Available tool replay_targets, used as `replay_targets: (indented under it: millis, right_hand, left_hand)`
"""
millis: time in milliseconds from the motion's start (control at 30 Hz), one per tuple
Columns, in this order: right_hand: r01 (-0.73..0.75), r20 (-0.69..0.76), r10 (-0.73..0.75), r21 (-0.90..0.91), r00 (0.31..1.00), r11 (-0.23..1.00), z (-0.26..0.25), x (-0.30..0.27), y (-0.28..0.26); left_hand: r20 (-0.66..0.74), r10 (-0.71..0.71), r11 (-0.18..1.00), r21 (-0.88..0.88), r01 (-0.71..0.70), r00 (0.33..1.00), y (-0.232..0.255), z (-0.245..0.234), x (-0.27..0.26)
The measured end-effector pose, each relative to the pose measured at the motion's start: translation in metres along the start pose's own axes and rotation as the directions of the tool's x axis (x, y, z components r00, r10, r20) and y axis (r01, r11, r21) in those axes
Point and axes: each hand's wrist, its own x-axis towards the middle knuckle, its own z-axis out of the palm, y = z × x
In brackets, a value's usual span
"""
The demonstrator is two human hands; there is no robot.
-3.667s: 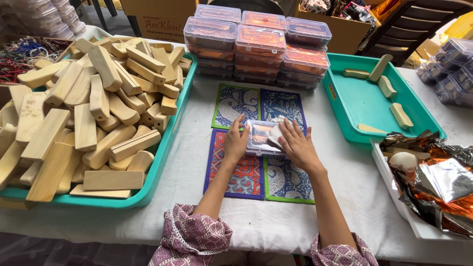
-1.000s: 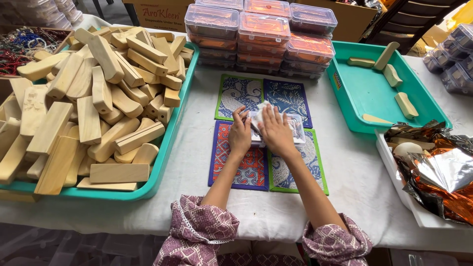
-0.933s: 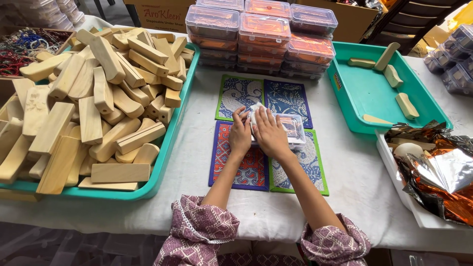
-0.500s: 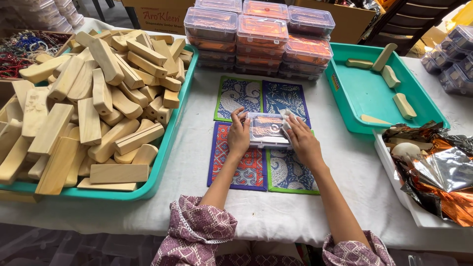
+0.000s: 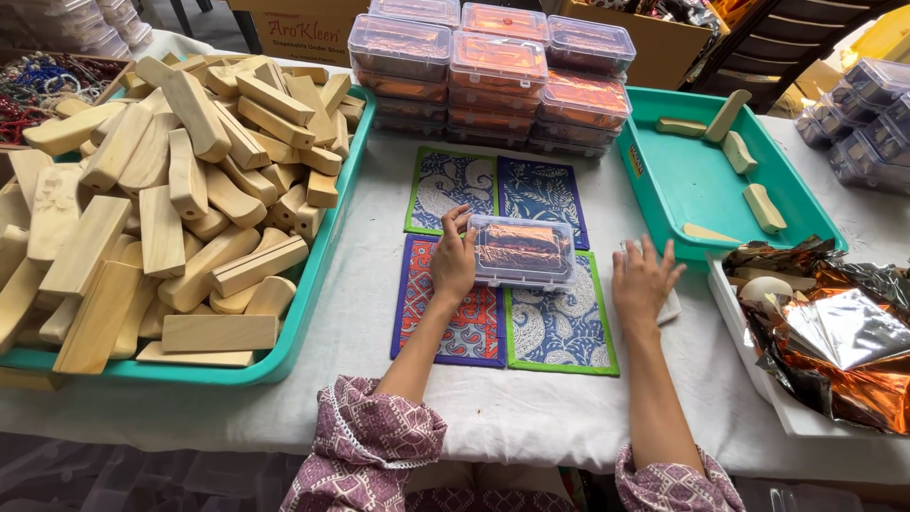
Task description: The person opens a plastic container, removes a cloth, and places a wooden block wrapped in foil into the container before closing it. They then pick up a wooden block, wipe it with a cloth, and wrap it in foil.
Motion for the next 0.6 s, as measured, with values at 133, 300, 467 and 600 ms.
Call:
replay_targets:
  millis: [133,300,467,600]
  right_hand:
    - [-0.138,0.342,0.003,0.371,0.940,0.918,0.031,-0.006,-0.023]
    - [-0.234,0.387,-0.061,0.668,0.920,0.707,0.000,-0.006,-0.046]
    - [-0.439,0.451,-0.100,0.890,0.887,0.127,-0.007,-0.003,-0.052]
    - [-0.472,0.475,-0.007,0.877,0.880,0.090,-0.005,-0.003,-0.048]
  left_hand:
    - [-0.019,0.059,0.998,0.010,-0.059,0.998,0.008,-0.002,0.000]
    - [-0.001,0.124,0.991,-0.043,-0.124,0.992,0.039,-0.018,-0.003]
    - [-0.088,0.301,0.939,-0.147,-0.311,0.950,0.037,-0.019,0.000]
    - [-0.061,0.200,0.946,-0.248,-0.209,0.978,0.022,-0.013,0.005]
